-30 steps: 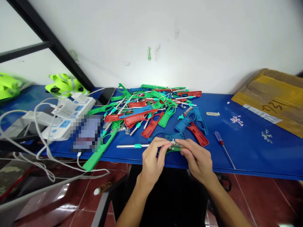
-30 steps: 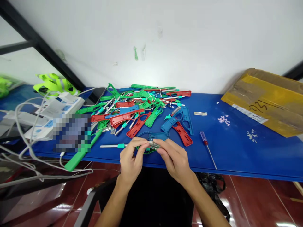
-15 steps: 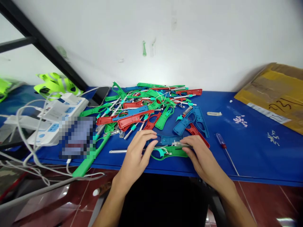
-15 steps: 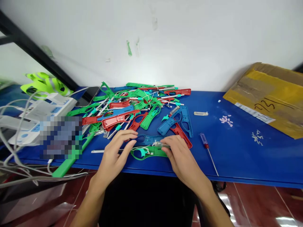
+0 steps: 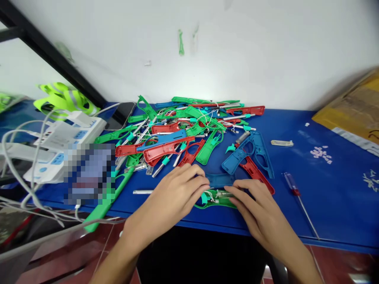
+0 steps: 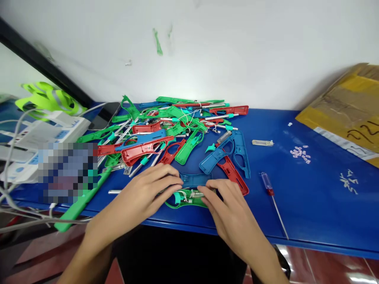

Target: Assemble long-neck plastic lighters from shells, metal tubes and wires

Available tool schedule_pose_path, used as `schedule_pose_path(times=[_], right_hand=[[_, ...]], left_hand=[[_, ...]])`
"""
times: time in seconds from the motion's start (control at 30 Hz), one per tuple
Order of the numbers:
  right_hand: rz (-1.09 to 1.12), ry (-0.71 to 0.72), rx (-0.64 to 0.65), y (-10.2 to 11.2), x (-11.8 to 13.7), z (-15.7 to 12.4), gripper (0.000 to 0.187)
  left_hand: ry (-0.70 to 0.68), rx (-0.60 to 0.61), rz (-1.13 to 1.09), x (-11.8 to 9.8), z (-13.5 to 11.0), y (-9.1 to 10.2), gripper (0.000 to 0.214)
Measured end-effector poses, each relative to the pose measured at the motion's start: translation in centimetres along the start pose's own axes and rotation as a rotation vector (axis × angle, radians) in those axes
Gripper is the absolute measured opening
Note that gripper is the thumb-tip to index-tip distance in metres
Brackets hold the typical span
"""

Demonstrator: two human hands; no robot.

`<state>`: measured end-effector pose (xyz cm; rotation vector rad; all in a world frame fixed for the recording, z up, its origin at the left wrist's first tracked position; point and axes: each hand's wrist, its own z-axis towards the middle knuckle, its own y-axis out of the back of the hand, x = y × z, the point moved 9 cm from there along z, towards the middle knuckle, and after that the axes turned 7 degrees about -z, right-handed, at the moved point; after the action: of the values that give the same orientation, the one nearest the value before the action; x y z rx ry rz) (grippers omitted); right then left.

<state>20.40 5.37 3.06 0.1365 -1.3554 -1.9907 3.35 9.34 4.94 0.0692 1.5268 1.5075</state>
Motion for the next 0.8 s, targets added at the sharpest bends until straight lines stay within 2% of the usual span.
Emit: schedule_pose_path(times=[0.13,0.27,0.43,0.53,0.7,0.8], right_hand=[[0.004,0.009,0.002,-0.2,0.0,0.0,0.024],[0.011,0.017,0.009,-0.5,-0.1,-0.1,0.023],[0.012,0.015,0.01,-0.7,-0.4,-0.2,0.023],[0.004,0.021,0.002,-0.7,-0.4,-0.2,0.022],[-0.011,0.039,-0.02,-0.8,-0.2,-0.3,0.022],[-0.019,0.049,-0.038,-0.8,-0.2,-0.4,0.021]], left_hand=[[0.02,0.209,0.126,0.1,2.1,-0.5,0.025],[0.025,0.302,0.218,0.0,3.4,-0.6,0.022],[0.065,0.401,0.205,0.2,4.1,-1.0,0.023],[0.098,0.441,0.163,0.5,4.5,-1.3,0.022],[0.054,0.462,0.153,0.4,5.0,-1.3,0.023],[0.04,0.424,0.125,0.3,4.6,-0.8,0.022]])
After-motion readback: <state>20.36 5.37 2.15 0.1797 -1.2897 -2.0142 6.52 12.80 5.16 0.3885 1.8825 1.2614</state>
